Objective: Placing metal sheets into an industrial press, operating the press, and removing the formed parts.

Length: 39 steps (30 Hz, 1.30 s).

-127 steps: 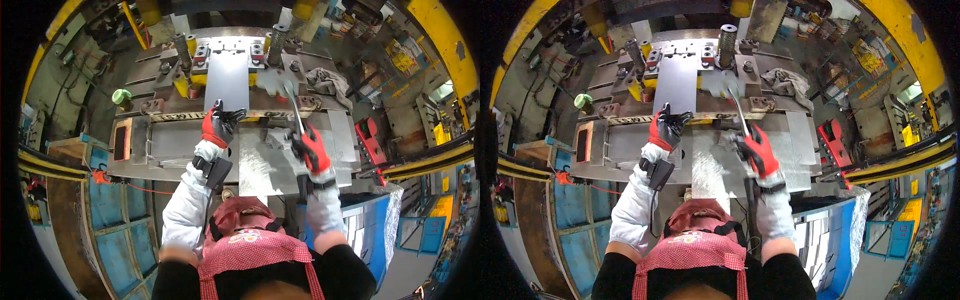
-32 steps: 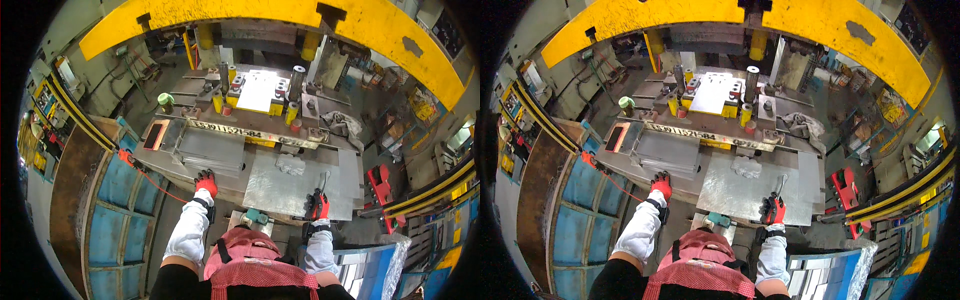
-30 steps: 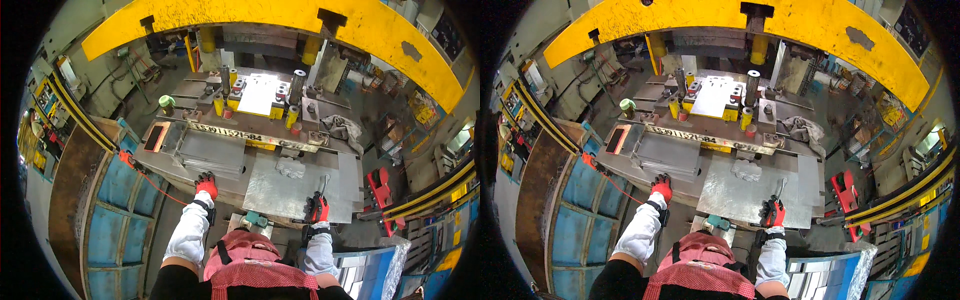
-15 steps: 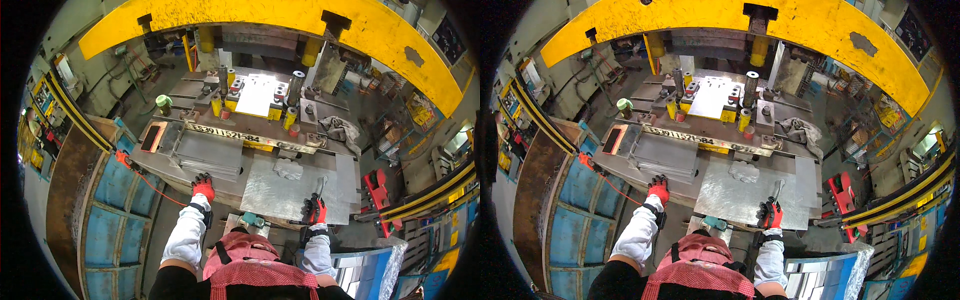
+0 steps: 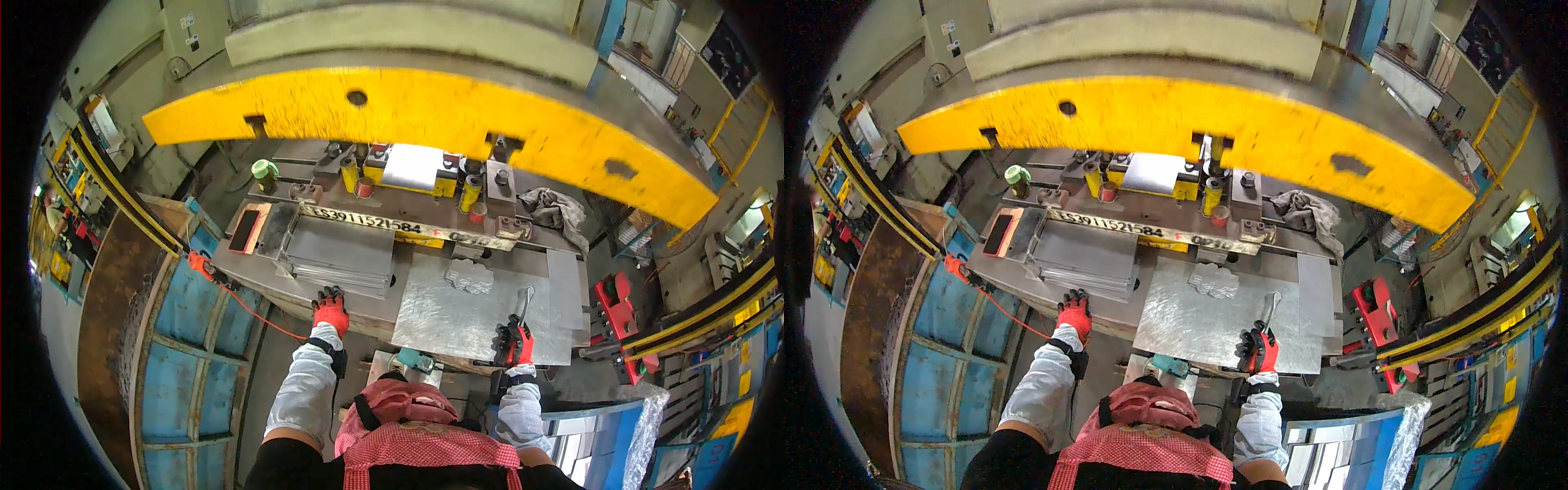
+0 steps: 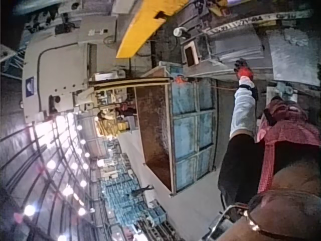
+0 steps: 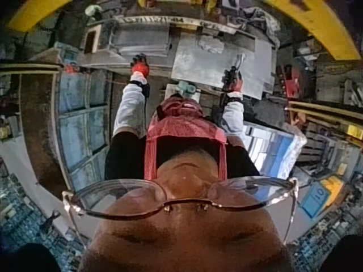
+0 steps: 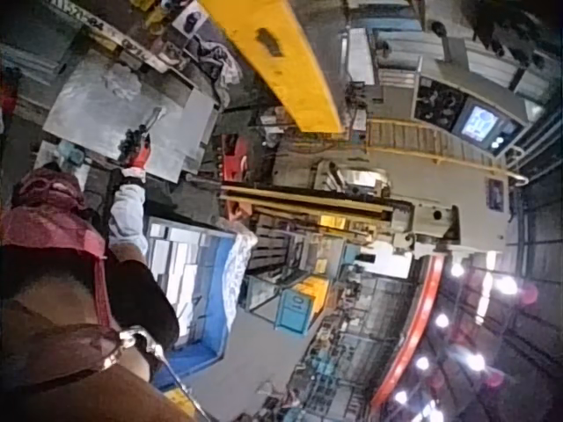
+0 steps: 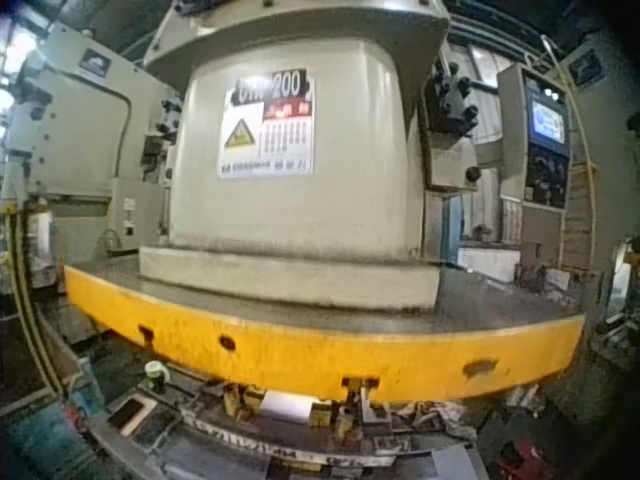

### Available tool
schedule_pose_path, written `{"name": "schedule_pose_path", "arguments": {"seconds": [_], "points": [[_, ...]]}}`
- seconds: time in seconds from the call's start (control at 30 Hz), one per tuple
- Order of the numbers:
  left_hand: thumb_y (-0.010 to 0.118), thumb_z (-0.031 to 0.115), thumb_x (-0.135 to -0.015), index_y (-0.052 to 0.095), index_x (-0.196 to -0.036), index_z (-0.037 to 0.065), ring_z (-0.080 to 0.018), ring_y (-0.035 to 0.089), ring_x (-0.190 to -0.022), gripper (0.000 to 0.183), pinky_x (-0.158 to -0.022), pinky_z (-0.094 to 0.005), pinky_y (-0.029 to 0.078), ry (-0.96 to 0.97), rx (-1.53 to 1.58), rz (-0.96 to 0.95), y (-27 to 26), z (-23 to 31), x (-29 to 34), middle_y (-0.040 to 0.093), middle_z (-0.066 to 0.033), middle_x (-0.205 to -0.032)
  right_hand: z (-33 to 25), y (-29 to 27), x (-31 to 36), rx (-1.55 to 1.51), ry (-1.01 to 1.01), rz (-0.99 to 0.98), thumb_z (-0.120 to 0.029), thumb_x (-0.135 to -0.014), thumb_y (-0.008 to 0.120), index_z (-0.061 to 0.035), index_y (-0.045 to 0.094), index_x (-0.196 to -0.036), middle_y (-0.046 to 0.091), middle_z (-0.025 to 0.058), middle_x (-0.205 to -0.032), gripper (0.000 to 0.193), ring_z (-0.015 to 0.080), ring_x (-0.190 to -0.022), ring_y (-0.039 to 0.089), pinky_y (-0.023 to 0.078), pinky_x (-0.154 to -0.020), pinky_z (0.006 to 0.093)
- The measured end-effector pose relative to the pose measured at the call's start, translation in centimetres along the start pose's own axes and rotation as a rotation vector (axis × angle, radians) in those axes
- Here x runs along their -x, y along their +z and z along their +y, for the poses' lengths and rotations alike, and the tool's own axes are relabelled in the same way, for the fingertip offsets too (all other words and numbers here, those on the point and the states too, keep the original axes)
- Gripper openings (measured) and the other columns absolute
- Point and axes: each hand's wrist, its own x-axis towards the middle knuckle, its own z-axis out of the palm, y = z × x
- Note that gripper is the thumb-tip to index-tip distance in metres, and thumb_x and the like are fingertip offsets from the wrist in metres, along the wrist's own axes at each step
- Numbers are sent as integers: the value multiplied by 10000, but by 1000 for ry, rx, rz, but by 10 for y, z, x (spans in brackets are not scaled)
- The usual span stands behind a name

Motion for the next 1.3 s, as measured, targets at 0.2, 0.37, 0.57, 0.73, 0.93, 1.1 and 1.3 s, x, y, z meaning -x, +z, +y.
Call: {"name": "schedule_pose_path", "arguments": {"seconds": [0.2,0.37,0.57,0.73,0.93,1.1,1.3], "points": [[520,285,-766,258,-1350,114,-414,203,-1282,662,-1024,-555,171,1,-50,-25,-6,6,0,238,-212,-1387,0,-1,-1,9,-9,53,-156,-804,558,-127,444,-1119,558,124,-711,335,222,-452,509,418,-381,338],[523,284,-763,256,-1351,116,-414,210,-1280,667,-1024,-549,179,-7,-77,-48,2,-8,-8,226,-216,-1392,0,8,0,56,-44,36,-159,-797,555,-104,459,-1092,565,118,-703,315,202,-442,501,426,-381,328],[498,253,-785,268,-1342,115,-397,241,-1272,618,-1005,-539,237,25,-51,-34,-15,6,-2,220,-193,-1399,-3,7,4,49,-42,90,-172,-794,561,-96,466,-1049,568,104,-702,282,198,-455,501,425,-388,322],[497,240,-791,243,-1345,129,-388,280,-1252,619,-992,-529,263,17,-104,-75,-12,-6,-3,253,-194,-1379,-1,17,12,77,-81,78,-226,-792,604,-100,504,-952,556,85,-676,227,165,-457,473,402,-395,311],[528,270,-792,292,-1324,127,-397,273,-1253,600,-996,-525,257,-6,-4,-157,-11,-6,-10,248,-191,-1383,3,-2,10,165,-162,-168,-185,-810,568,-45,499,-940,566,81,-694,203,166,-527,526,447,-484,295],[517,269,-787,306,-1318,118,-395,254,-1263,591,-1006,-515,251,52,-76,-30,-17,4,1,246,-193,-1384,4,10,41,284,-228,-191,-73,-778,564,-46,422,-1227,584,99,-882,473,135,-594,522,448,-520,263],[506,301,-787,281,-1333,108,-403,280,-1243,620,-980,-517,285,134,-146,85,-3,-9,19,245,-196,-1382,-66,162,50,580,-214,-458,-38,-825,501,-64,349,-1298,574,62,-863,498,112,-629,538,468,-516,263]]}}
